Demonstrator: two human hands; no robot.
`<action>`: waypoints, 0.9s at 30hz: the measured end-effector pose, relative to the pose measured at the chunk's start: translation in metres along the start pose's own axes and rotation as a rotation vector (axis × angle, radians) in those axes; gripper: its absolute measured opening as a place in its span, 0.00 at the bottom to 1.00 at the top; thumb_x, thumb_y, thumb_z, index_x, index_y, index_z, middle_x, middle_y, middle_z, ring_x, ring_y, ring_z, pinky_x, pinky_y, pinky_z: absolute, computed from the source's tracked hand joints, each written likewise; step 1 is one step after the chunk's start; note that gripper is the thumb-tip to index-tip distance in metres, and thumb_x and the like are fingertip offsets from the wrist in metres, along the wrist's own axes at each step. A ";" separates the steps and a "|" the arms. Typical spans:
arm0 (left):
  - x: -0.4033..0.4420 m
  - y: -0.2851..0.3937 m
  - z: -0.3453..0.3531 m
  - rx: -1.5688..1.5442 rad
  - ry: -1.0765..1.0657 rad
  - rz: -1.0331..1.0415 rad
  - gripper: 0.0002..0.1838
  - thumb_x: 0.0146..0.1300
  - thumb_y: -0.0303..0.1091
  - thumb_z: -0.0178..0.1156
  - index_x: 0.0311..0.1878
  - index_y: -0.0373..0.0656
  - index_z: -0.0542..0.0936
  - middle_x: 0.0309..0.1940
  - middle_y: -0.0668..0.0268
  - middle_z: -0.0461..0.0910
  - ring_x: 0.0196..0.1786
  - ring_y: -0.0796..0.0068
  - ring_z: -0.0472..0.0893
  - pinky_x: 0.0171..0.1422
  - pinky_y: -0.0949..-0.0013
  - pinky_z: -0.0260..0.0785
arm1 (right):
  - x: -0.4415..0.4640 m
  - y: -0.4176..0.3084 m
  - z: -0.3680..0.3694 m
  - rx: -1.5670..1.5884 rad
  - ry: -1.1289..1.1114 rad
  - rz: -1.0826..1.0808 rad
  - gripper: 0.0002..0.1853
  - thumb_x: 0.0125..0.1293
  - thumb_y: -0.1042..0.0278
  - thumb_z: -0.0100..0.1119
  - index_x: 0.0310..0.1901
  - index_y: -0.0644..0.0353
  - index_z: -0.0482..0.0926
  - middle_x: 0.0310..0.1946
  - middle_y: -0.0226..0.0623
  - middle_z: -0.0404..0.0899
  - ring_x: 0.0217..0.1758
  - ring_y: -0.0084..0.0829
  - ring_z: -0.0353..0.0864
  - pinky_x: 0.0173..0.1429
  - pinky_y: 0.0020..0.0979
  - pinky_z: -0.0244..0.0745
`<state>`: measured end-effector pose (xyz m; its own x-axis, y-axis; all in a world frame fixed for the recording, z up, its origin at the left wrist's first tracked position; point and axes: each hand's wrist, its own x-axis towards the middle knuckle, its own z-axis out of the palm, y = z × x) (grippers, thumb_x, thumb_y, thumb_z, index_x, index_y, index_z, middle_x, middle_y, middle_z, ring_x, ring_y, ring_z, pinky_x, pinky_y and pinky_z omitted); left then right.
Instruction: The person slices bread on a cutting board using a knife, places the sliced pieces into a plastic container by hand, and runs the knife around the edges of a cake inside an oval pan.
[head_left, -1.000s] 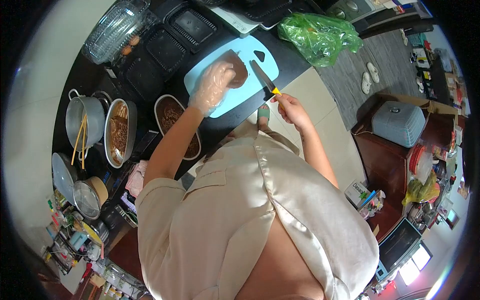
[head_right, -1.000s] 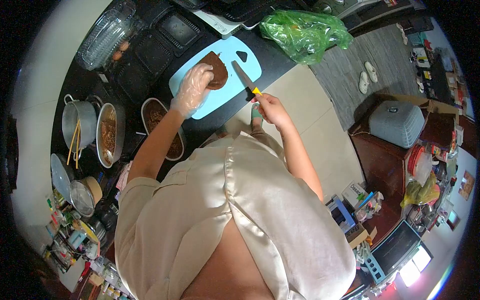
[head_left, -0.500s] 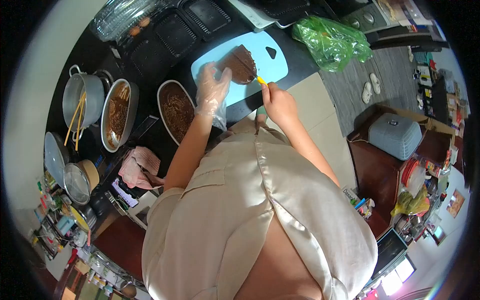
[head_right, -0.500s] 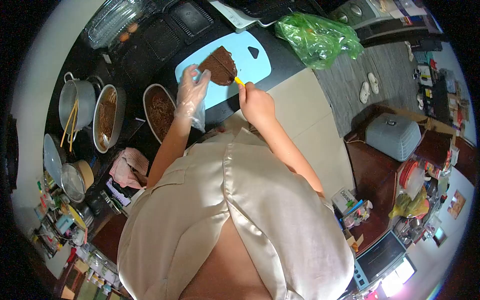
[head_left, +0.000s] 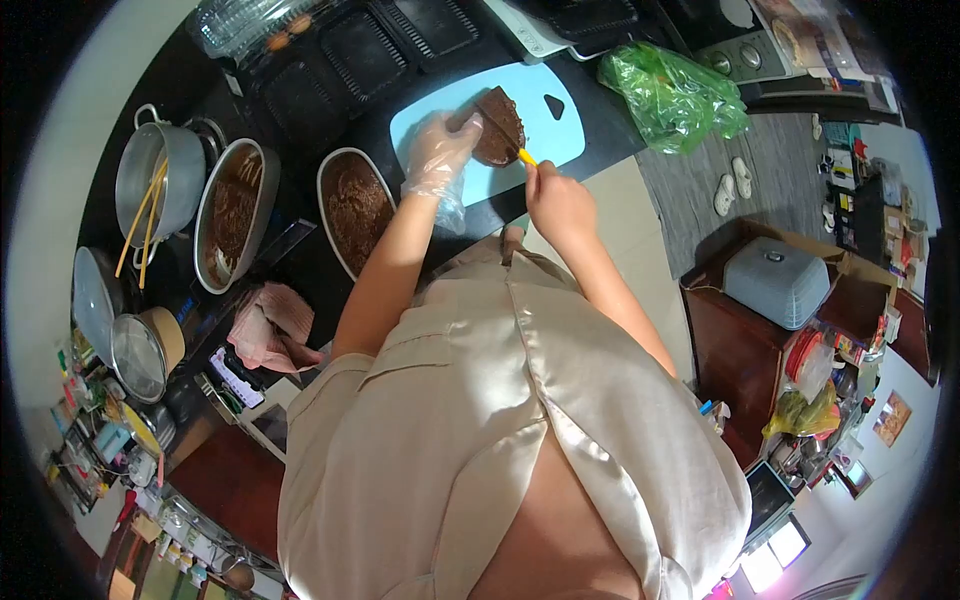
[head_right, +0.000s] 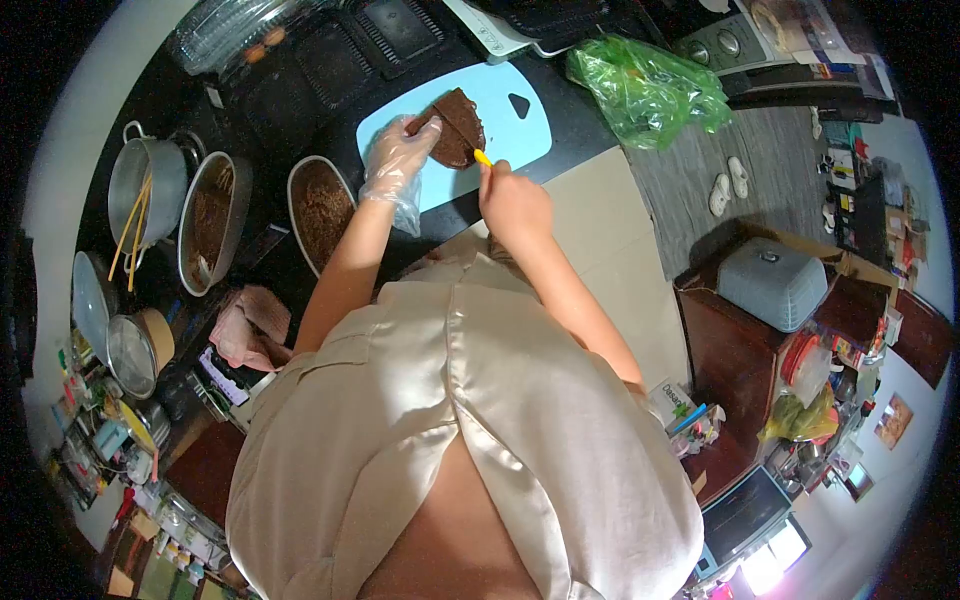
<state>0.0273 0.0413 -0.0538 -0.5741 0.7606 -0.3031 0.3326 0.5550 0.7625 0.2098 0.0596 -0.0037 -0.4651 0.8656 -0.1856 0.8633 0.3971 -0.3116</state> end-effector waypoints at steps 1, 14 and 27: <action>0.000 0.001 0.000 0.001 0.004 0.011 0.32 0.58 0.55 0.65 0.52 0.33 0.79 0.43 0.49 0.83 0.48 0.55 0.83 0.54 0.61 0.73 | 0.008 -0.005 0.002 -0.002 0.001 0.003 0.19 0.73 0.55 0.45 0.31 0.63 0.75 0.21 0.49 0.80 0.24 0.52 0.81 0.32 0.50 0.76; -0.005 0.002 0.006 -0.006 0.081 0.009 0.29 0.55 0.52 0.66 0.46 0.32 0.80 0.43 0.45 0.81 0.49 0.46 0.80 0.56 0.56 0.71 | 0.021 -0.013 0.024 -0.010 0.036 -0.043 0.19 0.73 0.57 0.46 0.33 0.65 0.76 0.23 0.50 0.82 0.27 0.53 0.83 0.34 0.48 0.78; 0.001 -0.001 0.002 0.120 0.016 0.033 0.33 0.58 0.55 0.65 0.54 0.33 0.78 0.46 0.46 0.82 0.51 0.51 0.82 0.58 0.59 0.71 | -0.004 0.012 0.068 0.010 0.100 0.017 0.19 0.72 0.53 0.48 0.32 0.62 0.74 0.18 0.48 0.79 0.20 0.50 0.81 0.26 0.48 0.76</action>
<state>0.0279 0.0421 -0.0560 -0.5731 0.7742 -0.2686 0.4384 0.5666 0.6977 0.2091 0.0399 -0.0701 -0.4281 0.8985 -0.0972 0.8688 0.3795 -0.3181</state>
